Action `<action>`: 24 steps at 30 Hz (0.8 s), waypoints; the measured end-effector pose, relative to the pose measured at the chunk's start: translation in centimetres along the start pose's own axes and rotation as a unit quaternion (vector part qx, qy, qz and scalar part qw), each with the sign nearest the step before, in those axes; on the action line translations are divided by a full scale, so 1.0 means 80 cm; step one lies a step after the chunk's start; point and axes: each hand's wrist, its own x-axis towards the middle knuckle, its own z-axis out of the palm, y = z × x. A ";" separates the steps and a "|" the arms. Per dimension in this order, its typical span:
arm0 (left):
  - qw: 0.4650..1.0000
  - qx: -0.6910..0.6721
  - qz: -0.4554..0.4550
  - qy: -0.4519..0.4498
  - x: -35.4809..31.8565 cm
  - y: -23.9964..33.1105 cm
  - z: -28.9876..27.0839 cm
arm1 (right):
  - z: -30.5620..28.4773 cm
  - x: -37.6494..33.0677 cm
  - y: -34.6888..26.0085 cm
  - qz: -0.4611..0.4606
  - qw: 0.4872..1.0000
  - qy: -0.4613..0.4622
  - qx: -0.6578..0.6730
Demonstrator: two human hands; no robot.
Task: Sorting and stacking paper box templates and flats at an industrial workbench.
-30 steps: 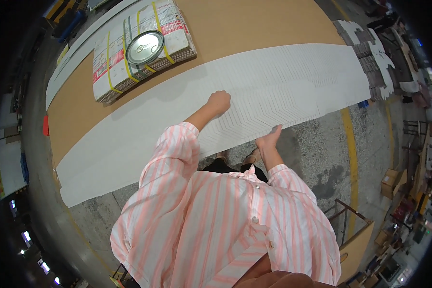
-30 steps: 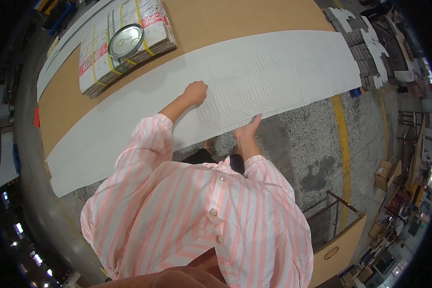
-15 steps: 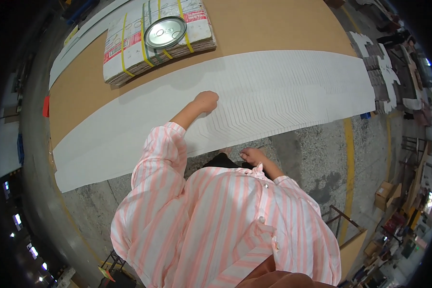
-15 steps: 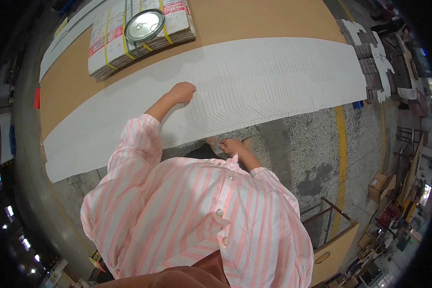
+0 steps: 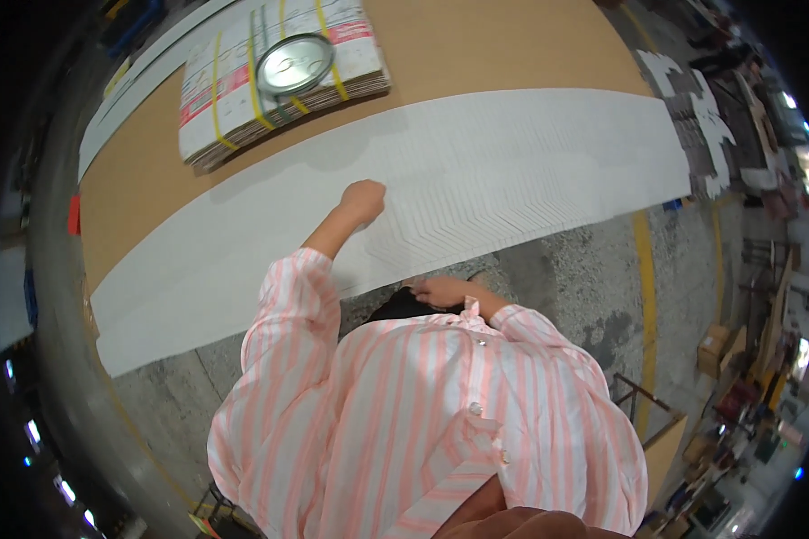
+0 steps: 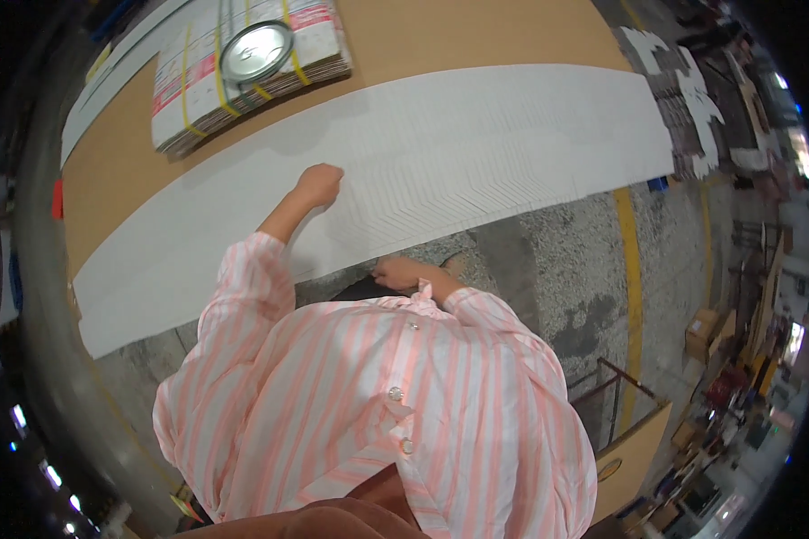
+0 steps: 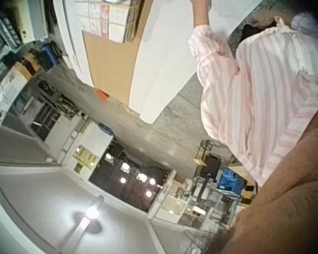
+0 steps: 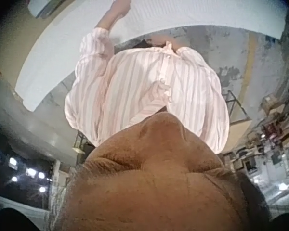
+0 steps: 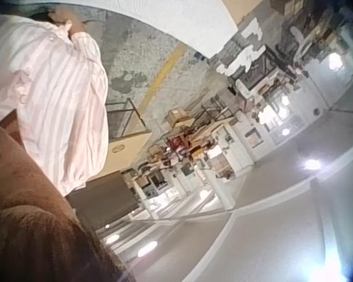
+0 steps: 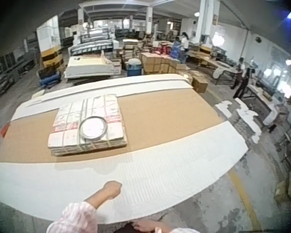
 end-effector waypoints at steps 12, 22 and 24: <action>0.999 0.030 -0.033 0.031 -0.026 -0.003 0.005 | 0.010 0.026 -0.001 0.007 0.997 0.020 0.073; 0.972 -0.154 0.075 0.161 0.040 0.047 -0.015 | 0.020 -0.058 0.058 -0.018 0.963 0.086 0.257; 0.937 -0.295 0.090 0.164 0.069 0.086 -0.016 | 0.034 -0.086 0.072 0.067 0.939 0.225 0.251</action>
